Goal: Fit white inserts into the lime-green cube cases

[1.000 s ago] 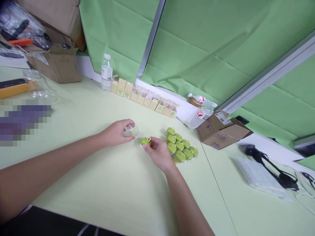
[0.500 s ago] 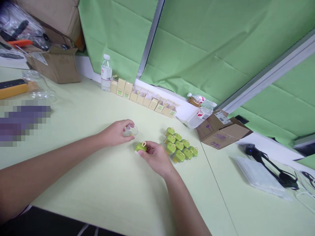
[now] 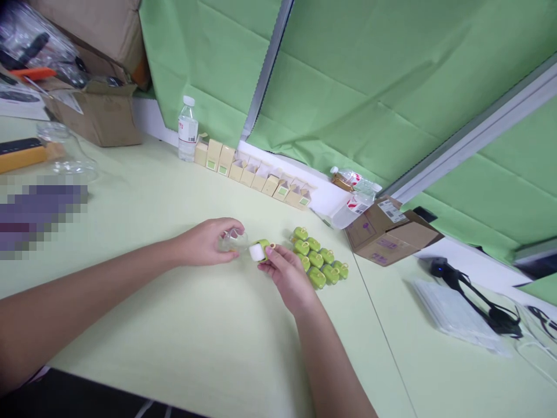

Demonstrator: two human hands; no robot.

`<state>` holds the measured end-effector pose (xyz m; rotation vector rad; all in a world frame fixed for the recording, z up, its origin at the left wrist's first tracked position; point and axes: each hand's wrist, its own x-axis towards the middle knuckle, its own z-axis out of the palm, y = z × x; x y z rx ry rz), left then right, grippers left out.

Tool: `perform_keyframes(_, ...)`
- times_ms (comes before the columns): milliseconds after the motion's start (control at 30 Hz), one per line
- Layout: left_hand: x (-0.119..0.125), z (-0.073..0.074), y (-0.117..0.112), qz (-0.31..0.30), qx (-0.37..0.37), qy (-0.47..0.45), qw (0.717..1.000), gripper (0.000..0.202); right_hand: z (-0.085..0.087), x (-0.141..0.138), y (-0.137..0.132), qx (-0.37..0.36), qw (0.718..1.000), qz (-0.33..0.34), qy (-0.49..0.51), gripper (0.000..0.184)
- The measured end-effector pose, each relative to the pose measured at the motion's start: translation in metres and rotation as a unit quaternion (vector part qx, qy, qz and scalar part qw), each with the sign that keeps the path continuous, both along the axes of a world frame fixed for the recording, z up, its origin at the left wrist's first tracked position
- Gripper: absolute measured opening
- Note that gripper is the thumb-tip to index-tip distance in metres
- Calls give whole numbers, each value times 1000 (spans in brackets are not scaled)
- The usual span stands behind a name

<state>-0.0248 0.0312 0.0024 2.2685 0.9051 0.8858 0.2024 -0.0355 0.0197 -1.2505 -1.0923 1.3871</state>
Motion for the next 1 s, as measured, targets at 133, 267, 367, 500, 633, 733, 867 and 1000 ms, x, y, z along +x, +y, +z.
perform_keyframes(133, 4, 6, -12, -37, 24, 5, 999, 38, 3, 1, -3, 17, 999, 16, 23, 24)
perform_keyframes(267, 8, 13, -22, -57, 70, 2, 996, 43, 7, -1, -6, 34, 999, 30, 26, 22)
perform_keyframes(367, 9, 16, -26, -65, 140, -1, 988, 44, 11, -3, -8, 44, 998, 30, 44, 22)
perform_keyframes(500, 7, 15, -24, -78, 261, -1, 962, 37, 15, -5, -10, 48, 996, 35, 74, 21)
perform_keyframes(633, 6, 14, -20, -90, 349, -3, 933, 35, 15, -5, -11, 39, 990, 37, 132, 16)
perform_keyframes(733, 5, 15, -18, -91, 369, -4, 925, 35, 14, -5, -11, 36, 987, 41, 154, 15)
perform_keyframes(867, 5, 16, -19, -91, 377, -6, 922, 36, 15, -5, -12, 36, 986, 43, 158, 15)
perform_keyframes(1000, 5, 17, -19, -91, 387, 2, 918, 36, 16, -5, -13, 38, 986, 43, 159, 15)
